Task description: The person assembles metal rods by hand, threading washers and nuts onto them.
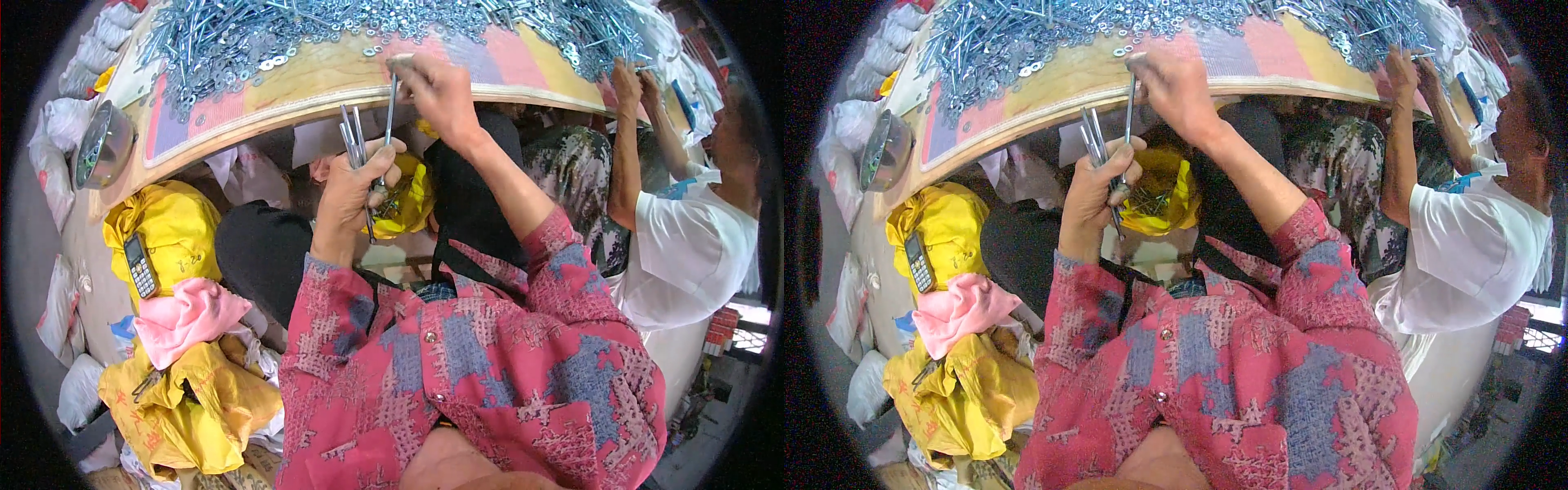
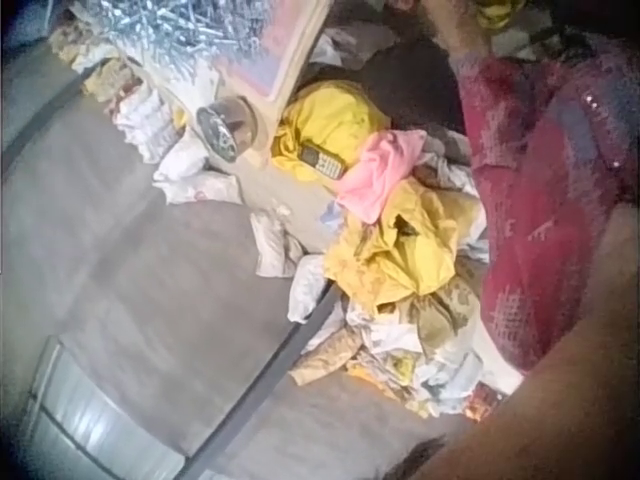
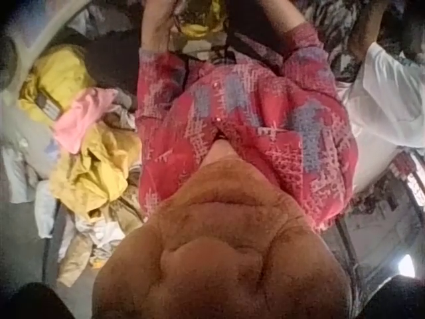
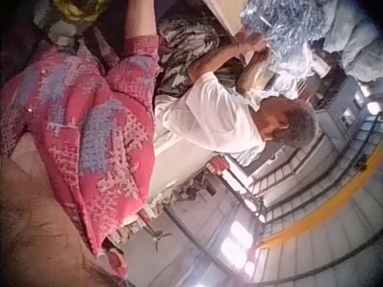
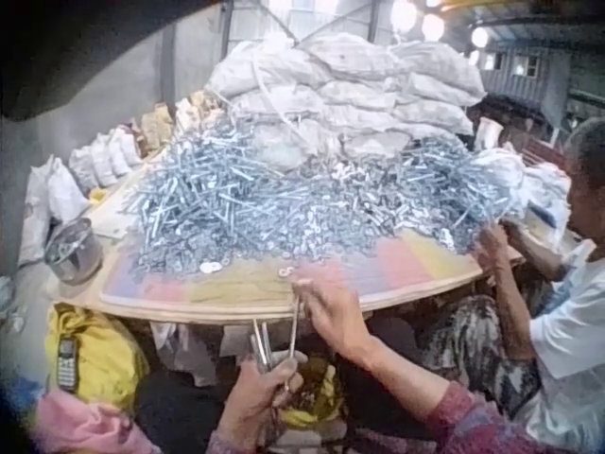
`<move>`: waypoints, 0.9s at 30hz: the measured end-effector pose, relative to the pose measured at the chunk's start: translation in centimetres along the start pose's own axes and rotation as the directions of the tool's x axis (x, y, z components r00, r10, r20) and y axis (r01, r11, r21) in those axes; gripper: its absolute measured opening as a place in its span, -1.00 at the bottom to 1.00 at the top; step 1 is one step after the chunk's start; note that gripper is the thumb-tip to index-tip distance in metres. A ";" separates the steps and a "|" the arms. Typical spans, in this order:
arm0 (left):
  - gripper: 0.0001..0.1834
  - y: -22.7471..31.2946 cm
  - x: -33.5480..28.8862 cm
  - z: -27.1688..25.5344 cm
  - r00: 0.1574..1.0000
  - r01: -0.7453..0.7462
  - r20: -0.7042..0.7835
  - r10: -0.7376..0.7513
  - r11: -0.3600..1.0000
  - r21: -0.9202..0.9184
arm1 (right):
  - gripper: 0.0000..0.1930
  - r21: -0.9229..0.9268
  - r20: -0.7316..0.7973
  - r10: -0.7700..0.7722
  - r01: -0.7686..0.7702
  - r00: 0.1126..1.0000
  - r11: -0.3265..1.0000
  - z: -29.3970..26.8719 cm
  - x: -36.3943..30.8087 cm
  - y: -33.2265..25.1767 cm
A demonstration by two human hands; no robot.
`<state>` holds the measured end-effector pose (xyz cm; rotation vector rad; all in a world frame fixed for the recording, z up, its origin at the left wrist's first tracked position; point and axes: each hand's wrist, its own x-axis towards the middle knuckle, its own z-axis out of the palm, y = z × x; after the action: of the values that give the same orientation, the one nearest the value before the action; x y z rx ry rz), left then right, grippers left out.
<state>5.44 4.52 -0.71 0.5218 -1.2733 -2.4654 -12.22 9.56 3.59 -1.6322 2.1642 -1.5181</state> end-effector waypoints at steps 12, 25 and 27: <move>-0.70 0.3 1.1 -0.2 0.979 -0.054 -0.199 0.046 0.998 -0.034 | -0.80 -0.601 0.148 -0.222 0.266 0.964 0.754 1.9 6.1 6.0; -0.72 -0.1 0.8 -0.4 0.979 -0.049 -0.198 0.052 0.999 0.021 | -0.69 -0.059 -0.016 0.195 -0.195 0.981 0.979 1.7 4.2 1.8; -0.72 0.1 0.5 -0.4 0.979 -0.031 -0.200 0.042 0.998 0.058 | -0.68 0.005 -0.006 0.207 -0.207 0.978 0.978 2.8 3.7 2.6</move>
<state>5.18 3.93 -0.99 0.7346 -1.2584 -2.2861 -14.17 4.87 2.12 -1.3518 2.2499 -1.4685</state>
